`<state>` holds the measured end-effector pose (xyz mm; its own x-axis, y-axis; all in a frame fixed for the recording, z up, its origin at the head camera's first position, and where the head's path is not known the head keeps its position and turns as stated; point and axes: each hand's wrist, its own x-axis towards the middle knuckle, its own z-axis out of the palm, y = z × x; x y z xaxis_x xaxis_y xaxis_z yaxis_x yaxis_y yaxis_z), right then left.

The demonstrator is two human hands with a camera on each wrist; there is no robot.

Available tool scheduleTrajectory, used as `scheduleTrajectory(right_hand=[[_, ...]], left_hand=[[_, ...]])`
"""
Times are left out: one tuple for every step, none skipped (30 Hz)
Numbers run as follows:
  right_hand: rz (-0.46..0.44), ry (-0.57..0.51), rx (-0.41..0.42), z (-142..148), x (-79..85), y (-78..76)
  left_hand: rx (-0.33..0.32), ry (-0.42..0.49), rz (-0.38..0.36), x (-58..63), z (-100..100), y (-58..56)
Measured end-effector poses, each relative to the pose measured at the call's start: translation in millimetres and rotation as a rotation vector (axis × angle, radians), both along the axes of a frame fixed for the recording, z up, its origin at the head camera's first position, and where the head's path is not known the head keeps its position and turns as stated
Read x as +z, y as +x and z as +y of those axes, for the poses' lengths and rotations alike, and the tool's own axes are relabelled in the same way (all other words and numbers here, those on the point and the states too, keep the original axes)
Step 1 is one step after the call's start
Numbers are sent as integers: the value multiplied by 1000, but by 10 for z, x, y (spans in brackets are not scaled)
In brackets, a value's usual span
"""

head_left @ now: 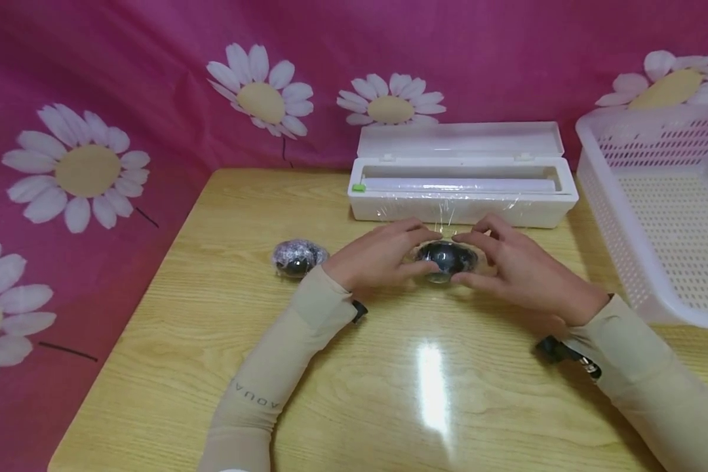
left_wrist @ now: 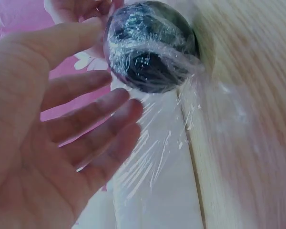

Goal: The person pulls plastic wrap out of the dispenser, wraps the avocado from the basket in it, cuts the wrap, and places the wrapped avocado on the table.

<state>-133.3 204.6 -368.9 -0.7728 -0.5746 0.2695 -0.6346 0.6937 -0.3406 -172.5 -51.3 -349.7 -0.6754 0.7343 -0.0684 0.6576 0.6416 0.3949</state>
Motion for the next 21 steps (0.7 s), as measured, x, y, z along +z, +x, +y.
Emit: scheduleTrajectory(right_hand=[[-3,3,-13,-4,22,8],[3,5,-20,-10,47,13],[15,5,-27,-18,74,13],[29,4,-36,-28,106,11],[49,-1,-40,-38,138,7],[71,-11,-42,-45,172,-1],[92,-17,-47,-55,206,-8],[110,-24,-50,-64,237,-14],[121,-30,-58,-74,266,-20],[128,-35,-64,-85,293,-26],[135,-40,-66,-97,317,-31],[136,-41,-71,-110,339,-36],[137,-41,-80,-125,359,-39],[141,-47,-77,-140,377,-46],[147,-53,-73,-157,394,-57],[154,-55,-71,-173,411,-66],[164,-60,-68,-189,428,-78],[174,-65,-65,-207,446,-90],[184,-72,-59,-228,465,-103],[192,-79,-53,-246,483,-117],[197,-82,-51,-264,504,-132]], left_hand=[[16,13,16,-3,-16,-7],[35,29,42,-4,-38,-16],[55,54,73,-10,-64,-28],[80,79,109,-16,-91,-44],[108,108,146,-21,-119,-61],[135,140,185,-25,-145,-81],[164,168,223,-29,-170,-102],[195,196,255,-31,-193,-125],[227,221,284,-32,-212,-148],[261,240,310,-30,-228,-172],[295,251,333,-27,-244,-197],[327,259,351,-23,-256,-221],[360,262,363,-19,-268,-244],[390,260,370,-12,-278,-266],[420,253,374,-8,-287,-288],[447,244,375,-5,-295,-309],[471,234,368,-2,-301,-328],[491,229,361,-2,-304,-347],[510,224,350,-4,-307,-365],[525,218,342,-6,-307,-383],[538,218,334,-12,-306,-397]])
